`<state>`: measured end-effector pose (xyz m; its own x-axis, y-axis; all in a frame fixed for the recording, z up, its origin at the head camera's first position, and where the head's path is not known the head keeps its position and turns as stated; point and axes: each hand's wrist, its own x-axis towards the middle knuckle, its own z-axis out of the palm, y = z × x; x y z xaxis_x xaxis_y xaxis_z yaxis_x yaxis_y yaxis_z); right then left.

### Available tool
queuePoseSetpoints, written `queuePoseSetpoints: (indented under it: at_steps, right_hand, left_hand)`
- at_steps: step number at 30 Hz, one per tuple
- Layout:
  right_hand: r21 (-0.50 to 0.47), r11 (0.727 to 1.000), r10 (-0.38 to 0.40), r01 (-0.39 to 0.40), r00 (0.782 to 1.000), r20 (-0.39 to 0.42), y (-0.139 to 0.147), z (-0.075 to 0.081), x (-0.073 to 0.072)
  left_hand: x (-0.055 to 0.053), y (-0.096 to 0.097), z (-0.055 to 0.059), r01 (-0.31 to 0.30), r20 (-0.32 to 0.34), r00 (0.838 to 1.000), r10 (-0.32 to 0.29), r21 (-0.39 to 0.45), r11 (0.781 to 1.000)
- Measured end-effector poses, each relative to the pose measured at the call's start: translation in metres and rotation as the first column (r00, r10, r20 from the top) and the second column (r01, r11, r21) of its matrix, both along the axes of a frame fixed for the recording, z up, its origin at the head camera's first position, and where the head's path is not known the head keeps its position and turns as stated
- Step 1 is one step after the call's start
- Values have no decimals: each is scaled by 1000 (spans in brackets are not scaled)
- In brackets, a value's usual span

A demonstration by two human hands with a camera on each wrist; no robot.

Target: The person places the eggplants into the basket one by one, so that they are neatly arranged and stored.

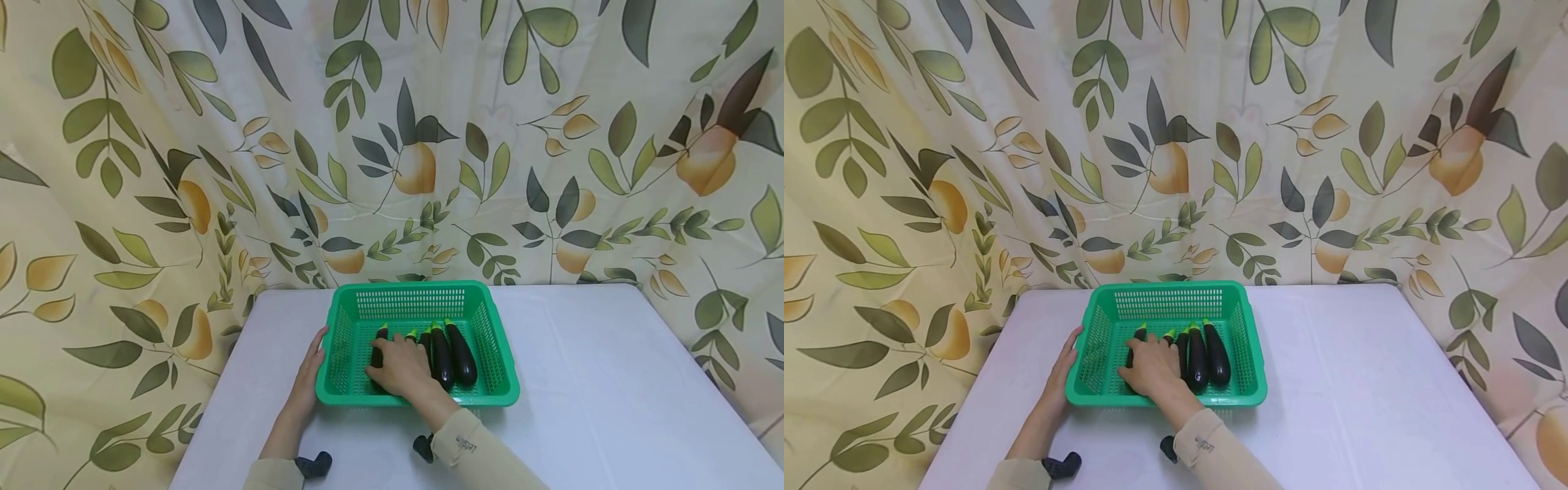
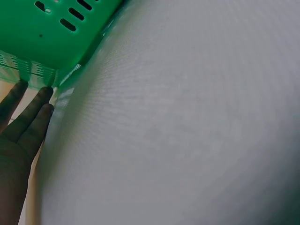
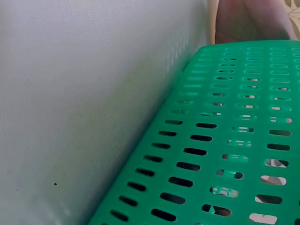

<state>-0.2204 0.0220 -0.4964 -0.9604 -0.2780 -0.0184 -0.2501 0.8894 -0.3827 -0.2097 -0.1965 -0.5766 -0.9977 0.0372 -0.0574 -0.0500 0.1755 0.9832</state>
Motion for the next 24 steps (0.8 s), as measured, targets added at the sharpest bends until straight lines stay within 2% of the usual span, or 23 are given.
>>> queuePoseSetpoints:
  at_steps: [8, 19, 24]
  right_hand:
    - [-25, 999, 34, -34, 999, -19, 8, 7, 1]
    - [-123, 990, 68, -71, 997, -29, 35, 26, 3]
    - [-174, 983, 52, -55, 998, -18, 49, 34, 3]
  left_hand:
    - [1, 0, 0, 5, 0, 1000, -5, 15, 1000]
    - [3, 0, 5, 0, 22, 1000, 0, 4, 1000]
    - [4, 0, 5, 3, 31, 999, -4, 15, 1000]
